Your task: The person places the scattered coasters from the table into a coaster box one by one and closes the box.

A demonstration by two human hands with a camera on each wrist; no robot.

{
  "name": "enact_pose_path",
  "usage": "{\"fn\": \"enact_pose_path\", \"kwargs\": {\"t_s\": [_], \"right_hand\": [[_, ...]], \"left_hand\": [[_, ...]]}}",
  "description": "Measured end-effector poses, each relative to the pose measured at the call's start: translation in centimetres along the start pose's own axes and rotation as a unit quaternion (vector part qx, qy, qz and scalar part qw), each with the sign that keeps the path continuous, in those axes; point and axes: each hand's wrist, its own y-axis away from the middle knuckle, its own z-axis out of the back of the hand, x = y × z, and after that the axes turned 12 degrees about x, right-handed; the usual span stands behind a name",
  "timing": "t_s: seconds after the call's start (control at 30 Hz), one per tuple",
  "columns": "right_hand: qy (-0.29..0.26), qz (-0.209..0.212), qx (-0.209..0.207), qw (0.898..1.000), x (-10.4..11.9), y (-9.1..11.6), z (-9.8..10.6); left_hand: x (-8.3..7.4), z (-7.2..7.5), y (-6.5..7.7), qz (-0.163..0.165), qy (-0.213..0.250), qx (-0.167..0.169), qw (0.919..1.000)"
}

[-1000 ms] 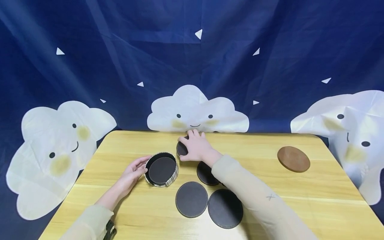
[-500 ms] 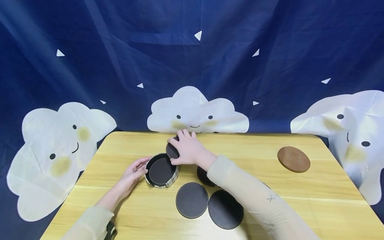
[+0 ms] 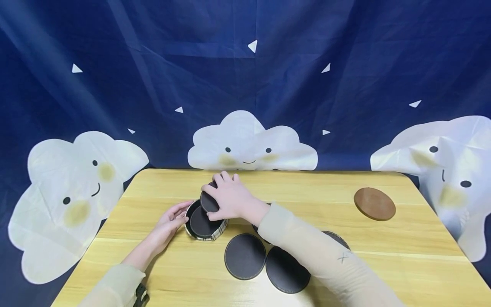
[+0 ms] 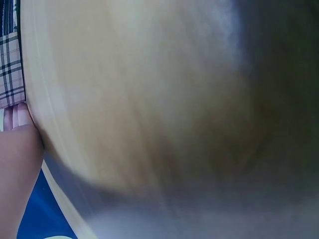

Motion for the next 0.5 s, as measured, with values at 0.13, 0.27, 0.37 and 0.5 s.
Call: {"fn": "enact_pose_path", "kwargs": {"t_s": [0.13,0.27,0.37,0.5], "right_hand": [[0.003,0.014,-0.003,1.000,0.9,0.1,0.1],[0.008,0.027,-0.006,1.000,1.7,0.0,-0.2],[0.014,0.033,-0.006,0.999,2.2,-0.1,-0.5],[0.027,0.038,-0.007,0.999,2.9,-0.2,-1.0]], "left_hand": [[0.0,0.0,0.0,-0.004,0.001,0.003,1.0000],[0.0,0.0,0.0,-0.011,0.001,0.003,0.9999],[0.0,0.0,0.1,-0.014,0.002,0.004,0.9999],[-0.1,-0.1,0.2,-0.018,0.007,0.002,0.9998]]}}
